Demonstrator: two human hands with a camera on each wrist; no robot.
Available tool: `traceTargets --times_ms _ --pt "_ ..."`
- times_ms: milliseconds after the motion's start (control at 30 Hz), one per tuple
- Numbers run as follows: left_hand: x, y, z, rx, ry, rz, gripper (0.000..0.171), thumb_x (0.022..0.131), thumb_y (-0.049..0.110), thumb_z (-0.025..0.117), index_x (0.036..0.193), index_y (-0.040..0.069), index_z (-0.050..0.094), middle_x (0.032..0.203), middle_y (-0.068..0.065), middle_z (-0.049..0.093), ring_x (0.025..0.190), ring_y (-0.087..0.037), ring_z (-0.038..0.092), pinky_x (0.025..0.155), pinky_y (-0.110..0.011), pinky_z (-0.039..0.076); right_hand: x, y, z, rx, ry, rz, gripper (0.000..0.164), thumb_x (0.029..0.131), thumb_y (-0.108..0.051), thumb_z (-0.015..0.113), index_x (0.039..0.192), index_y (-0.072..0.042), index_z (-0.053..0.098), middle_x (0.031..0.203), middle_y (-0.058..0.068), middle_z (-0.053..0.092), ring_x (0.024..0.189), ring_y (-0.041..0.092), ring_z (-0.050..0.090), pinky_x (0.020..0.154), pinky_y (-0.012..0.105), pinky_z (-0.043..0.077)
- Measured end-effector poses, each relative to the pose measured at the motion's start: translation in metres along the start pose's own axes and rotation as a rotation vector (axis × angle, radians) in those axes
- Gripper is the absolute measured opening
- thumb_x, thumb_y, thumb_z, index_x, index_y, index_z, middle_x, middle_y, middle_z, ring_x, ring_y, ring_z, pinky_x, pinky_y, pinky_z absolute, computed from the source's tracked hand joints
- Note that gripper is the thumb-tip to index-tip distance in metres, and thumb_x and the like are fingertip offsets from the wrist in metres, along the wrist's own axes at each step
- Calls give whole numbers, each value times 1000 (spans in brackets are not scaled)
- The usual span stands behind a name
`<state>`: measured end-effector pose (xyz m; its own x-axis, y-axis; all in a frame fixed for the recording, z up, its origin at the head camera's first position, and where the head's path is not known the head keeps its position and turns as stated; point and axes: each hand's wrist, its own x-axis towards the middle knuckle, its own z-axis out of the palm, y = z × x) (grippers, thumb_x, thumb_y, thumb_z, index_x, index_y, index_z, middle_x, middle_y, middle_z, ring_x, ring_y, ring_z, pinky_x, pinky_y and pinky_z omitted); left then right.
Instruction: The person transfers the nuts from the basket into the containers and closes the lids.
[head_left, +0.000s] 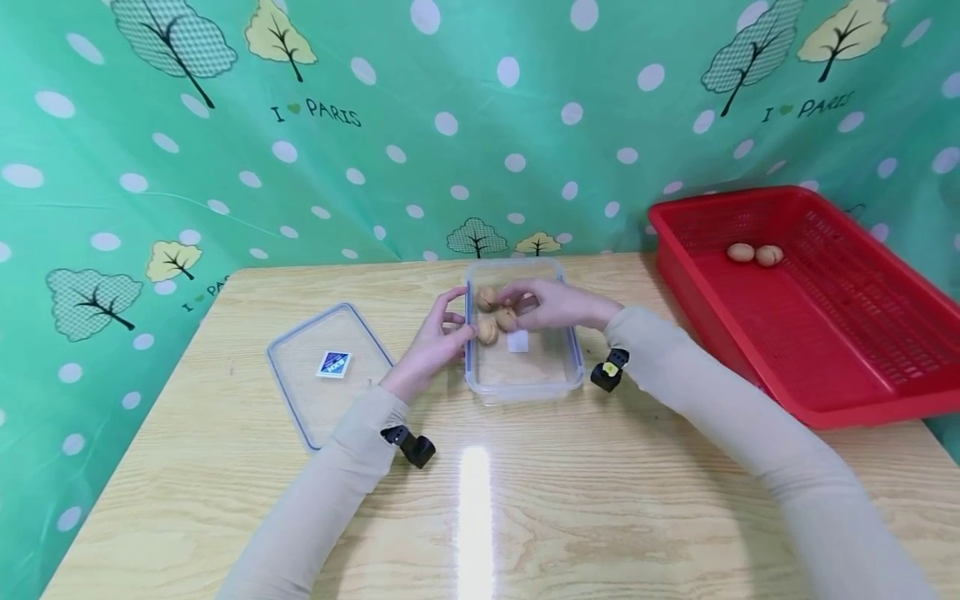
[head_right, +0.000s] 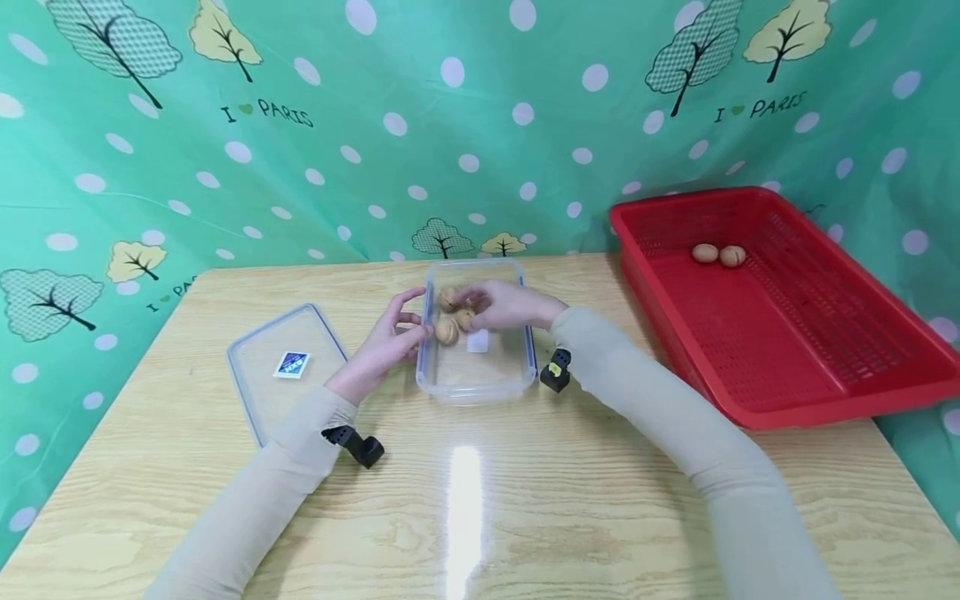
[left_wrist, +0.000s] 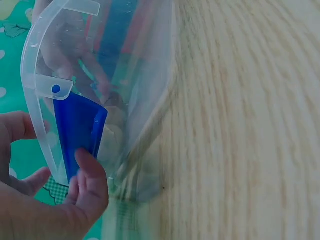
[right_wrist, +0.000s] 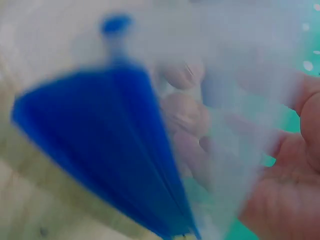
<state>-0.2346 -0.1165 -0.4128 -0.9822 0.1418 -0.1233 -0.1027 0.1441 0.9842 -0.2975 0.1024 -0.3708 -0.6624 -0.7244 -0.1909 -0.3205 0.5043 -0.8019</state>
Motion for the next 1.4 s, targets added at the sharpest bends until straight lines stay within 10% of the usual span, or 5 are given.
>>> traceTargets --times_ms 333,633,1400 --pt "4 -2 5 221 -38 16 83 88 14 60 156 28 14 152 -22 10 137 -42 20 110 -55 25 -33 -7 -24 -65 -1 -22 49 90 -7 59 138 2 48 140 18 46 126 42 44 100 52 42" --pt "8 -10 9 173 -158 157 74 102 13 44 155 12 -7 159 -17 -4 144 -33 7 115 -44 18 -56 -3 -40 -116 31 -100 35 93 0 56 127 5 56 130 22 54 120 41 49 99 48 45" --pt "2 -7 6 302 -123 108 65 105 22 36 156 22 -4 161 -6 -1 145 -25 7 116 -38 12 -124 -13 -103 -257 260 141 40 94 -16 63 133 -8 55 131 12 53 113 29 53 88 38 52"
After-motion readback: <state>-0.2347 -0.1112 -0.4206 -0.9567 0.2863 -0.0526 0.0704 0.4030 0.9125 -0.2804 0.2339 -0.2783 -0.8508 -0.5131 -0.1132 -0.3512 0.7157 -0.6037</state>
